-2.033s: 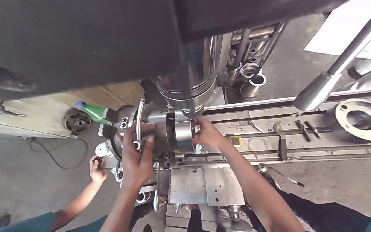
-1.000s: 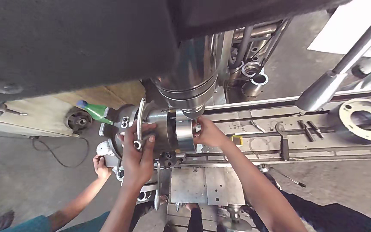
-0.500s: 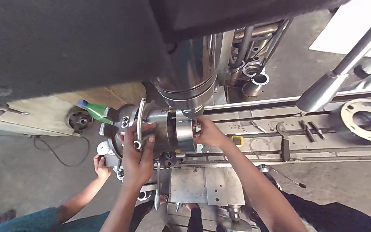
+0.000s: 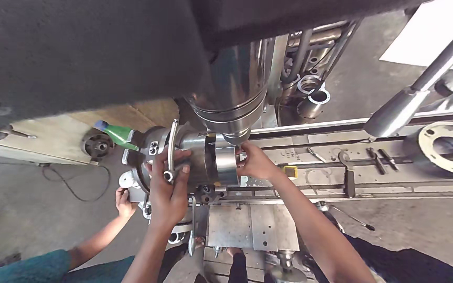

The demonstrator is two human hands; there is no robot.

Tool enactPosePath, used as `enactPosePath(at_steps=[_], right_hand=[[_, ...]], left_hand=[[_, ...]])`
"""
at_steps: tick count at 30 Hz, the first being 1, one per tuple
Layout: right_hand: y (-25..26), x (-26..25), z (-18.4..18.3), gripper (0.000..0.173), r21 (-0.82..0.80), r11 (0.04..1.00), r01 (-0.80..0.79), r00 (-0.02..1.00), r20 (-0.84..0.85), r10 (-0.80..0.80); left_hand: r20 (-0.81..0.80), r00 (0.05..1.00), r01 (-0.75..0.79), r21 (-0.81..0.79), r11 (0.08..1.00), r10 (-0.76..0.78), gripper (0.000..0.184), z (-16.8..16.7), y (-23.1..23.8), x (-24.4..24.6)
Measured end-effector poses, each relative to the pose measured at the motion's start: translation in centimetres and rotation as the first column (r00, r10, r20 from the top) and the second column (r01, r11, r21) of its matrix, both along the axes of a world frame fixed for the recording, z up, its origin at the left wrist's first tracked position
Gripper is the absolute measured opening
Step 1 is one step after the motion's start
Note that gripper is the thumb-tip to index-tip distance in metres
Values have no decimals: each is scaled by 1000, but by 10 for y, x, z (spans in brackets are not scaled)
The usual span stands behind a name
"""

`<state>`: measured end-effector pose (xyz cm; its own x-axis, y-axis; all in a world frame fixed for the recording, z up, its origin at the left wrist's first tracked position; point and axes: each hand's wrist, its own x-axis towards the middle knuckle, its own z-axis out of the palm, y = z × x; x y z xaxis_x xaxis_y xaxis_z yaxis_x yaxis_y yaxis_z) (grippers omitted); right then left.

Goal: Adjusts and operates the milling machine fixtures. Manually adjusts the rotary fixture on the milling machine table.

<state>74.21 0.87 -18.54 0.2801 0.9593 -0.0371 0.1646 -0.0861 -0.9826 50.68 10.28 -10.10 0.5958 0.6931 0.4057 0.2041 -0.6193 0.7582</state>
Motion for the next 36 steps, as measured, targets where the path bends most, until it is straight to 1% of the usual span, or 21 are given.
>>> enactPosePath(at_steps=[4,6,10,11,15,17,19,24,27,33,35,36], right_hand=[[0,1,-4,103,20,1000,3,1000,-29,-3],[0,1,-4,102,20,1000,6,1000,-13,-6],[-1,1,-2,109,11,1000,2,1000,17,-3],[-1,0,-2,107,1,1000,3,1000,9,-3],[0,2,0,92,-27,1000,10,1000,26,-9],[1,1,1,94,-30,1000,4,998,60,-2],[0,3,2,100,-32,999,-4,997,74,7],[0,2,0,108,-23,1000,-10,1000,22,11],[0,1,0,98,-17,1000,0,1000,21,0],[-1,2,-2,97,9,1000,-8,1000,7,8],[-1,2,-3,102,8,1000,-13,1000,13,13],[0,2,-2,101,11,1000,-9,1000,13,9]], left_hand=[[2,1000,-2,-29,1000,2,43,1,-2,1],[-7,1000,-8,-31,999,8,43,2,-3,0],[-2,1000,-3,-33,999,3,45,2,-3,0],[6,1000,-1,-40,999,1,45,2,-2,0],[-13,1000,-24,-44,999,23,47,2,-3,2],[-12,1000,-22,-36,999,22,45,3,-3,1],[-8,1000,-22,-34,999,22,45,3,-4,1],[-19,1000,-14,-29,999,13,46,2,-3,0],[-31,999,-23,-14,1000,23,47,2,-3,0],[-20,1000,-14,-10,1000,14,47,2,-2,1],[-21,1000,-12,-14,1000,12,49,2,-2,1],[-20,1000,-12,-21,1000,12,49,2,-2,1]])
